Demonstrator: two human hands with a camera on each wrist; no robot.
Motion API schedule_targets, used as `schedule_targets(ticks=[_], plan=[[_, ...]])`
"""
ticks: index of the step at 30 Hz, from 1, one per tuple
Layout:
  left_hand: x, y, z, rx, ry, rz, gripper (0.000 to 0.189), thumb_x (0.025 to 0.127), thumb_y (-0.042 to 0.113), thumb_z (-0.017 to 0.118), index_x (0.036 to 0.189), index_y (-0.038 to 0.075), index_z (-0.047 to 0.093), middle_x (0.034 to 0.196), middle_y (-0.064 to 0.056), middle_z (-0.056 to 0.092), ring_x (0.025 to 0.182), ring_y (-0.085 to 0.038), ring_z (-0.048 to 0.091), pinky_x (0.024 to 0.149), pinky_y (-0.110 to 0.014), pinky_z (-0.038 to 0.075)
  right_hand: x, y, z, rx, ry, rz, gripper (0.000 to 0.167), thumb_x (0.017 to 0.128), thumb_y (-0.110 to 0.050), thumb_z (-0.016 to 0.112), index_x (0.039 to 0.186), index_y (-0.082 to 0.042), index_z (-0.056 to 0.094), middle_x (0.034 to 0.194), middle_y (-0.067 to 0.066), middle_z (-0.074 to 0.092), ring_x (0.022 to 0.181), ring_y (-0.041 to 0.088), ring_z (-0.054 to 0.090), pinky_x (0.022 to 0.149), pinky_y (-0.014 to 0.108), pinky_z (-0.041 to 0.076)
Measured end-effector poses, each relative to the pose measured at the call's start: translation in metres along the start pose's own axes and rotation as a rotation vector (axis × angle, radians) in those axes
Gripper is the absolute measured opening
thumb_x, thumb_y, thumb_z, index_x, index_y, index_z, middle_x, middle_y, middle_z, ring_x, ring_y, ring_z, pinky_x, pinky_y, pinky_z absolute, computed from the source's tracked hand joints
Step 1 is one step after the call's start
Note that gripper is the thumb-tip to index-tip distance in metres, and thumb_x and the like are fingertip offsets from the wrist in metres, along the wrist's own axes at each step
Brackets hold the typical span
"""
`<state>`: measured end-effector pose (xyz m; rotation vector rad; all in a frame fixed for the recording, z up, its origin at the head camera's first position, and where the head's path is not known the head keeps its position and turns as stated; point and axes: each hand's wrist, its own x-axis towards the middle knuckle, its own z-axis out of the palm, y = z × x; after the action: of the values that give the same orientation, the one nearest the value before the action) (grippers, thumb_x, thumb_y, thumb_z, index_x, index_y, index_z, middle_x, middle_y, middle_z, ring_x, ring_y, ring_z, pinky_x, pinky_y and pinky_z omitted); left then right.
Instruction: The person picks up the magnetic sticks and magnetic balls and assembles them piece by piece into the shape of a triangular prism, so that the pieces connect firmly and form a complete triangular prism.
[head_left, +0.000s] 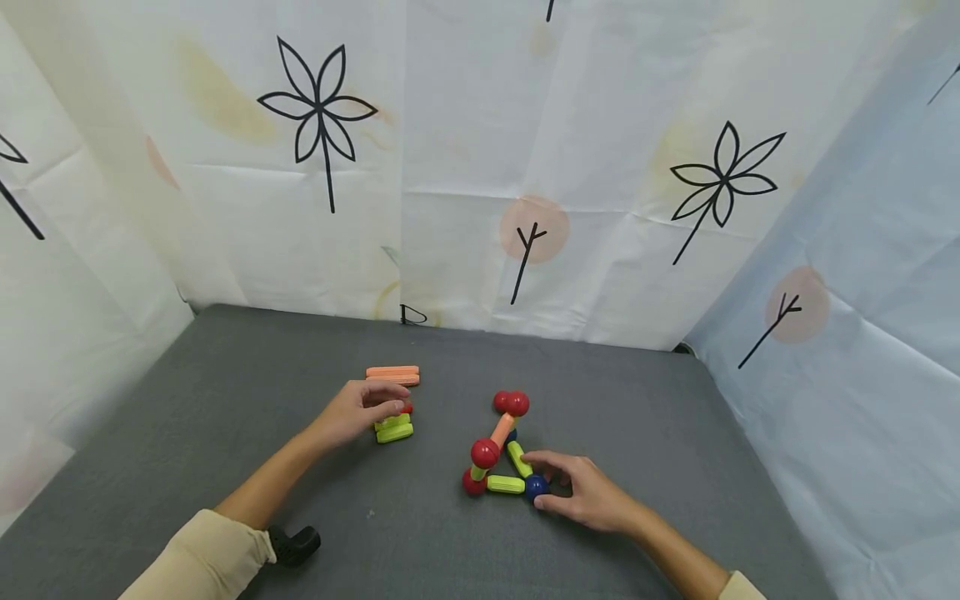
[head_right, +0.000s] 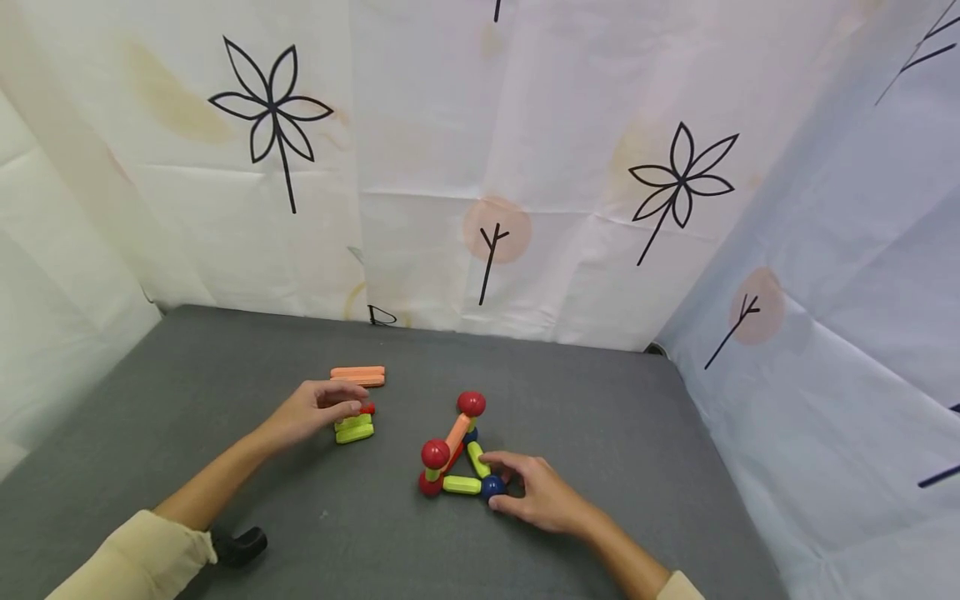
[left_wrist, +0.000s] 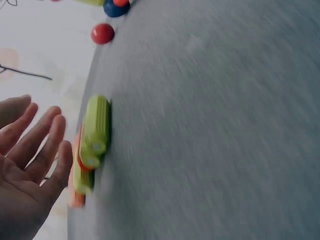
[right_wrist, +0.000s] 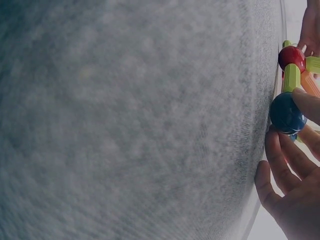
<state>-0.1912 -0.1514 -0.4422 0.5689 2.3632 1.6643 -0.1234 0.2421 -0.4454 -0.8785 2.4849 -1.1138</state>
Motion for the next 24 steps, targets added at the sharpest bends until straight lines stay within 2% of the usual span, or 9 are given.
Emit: schedule_targets(ticks=[4,7,11,16,20,24], plan=[[-0.011,-0.006,-0.008,0.113,-0.004,0.015,0.032,0.097,0.018,0.066,0.123,-0.001,0.066,0.111,-0.014,0.072,0.103,-0.024,0.069,0.080,-0.030,0.053,0.000,0.000,0.000,0.002,-0.003,-0.004,0.052,0.092,-0.022,0.073,0.138,-0.007,0.055,0.110,-0.001,0.065,0.095,0.012,0.059,0.079,0.028,0.050],[-0.018,-0.007,-0.012,0.195,-0.011,0.028,0.031,0.096,0.018,0.067,0.121,0.000,0.067,0.112,-0.013,0.072,0.100,-0.022,0.070,0.078,-0.030,0.054,0.000,0.001,0.000,0.003,-0.004,-0.006,0.052,0.092,-0.022,0.073,0.138,-0.007,0.055,0.110,-0.002,0.065,0.095,0.011,0.058,0.079,0.028,0.050],[-0.023,-0.005,-0.011,0.292,-0.045,0.045,0.031,0.093,0.017,0.071,0.119,0.001,0.069,0.110,-0.010,0.073,0.097,-0.019,0.071,0.080,-0.031,0.055,0.001,0.001,0.000,0.005,-0.003,-0.003,0.052,0.092,-0.023,0.073,0.138,-0.007,0.056,0.110,-0.002,0.065,0.095,0.010,0.058,0.079,0.028,0.050],[-0.022,-0.003,0.001,0.391,-0.065,0.081,0.033,0.085,0.013,0.079,0.114,0.001,0.069,0.098,-0.004,0.074,0.089,-0.014,0.070,0.077,-0.033,0.056,0.000,0.002,-0.001,0.006,-0.001,-0.001,0.052,0.092,-0.023,0.073,0.138,-0.008,0.056,0.111,-0.002,0.065,0.095,0.010,0.058,0.079,0.028,0.051],[-0.019,-0.005,0.016,0.455,-0.014,0.073,0.034,0.080,0.011,0.083,0.110,0.002,0.071,0.089,0.001,0.073,0.080,-0.008,0.068,0.072,-0.030,0.055,0.001,0.002,-0.001,0.006,-0.001,-0.001,0.052,0.092,-0.024,0.073,0.138,-0.008,0.056,0.111,-0.002,0.065,0.095,0.010,0.059,0.079,0.028,0.051],[-0.014,-0.003,0.027,0.488,0.034,0.057,0.031,0.080,0.006,0.080,0.110,0.002,0.071,0.087,0.002,0.072,0.078,-0.007,0.066,0.073,-0.033,0.054,0.001,0.003,-0.001,0.004,-0.001,-0.001,0.052,0.092,-0.024,0.073,0.138,-0.008,0.055,0.111,-0.002,0.065,0.095,0.010,0.059,0.079,0.028,0.050]])
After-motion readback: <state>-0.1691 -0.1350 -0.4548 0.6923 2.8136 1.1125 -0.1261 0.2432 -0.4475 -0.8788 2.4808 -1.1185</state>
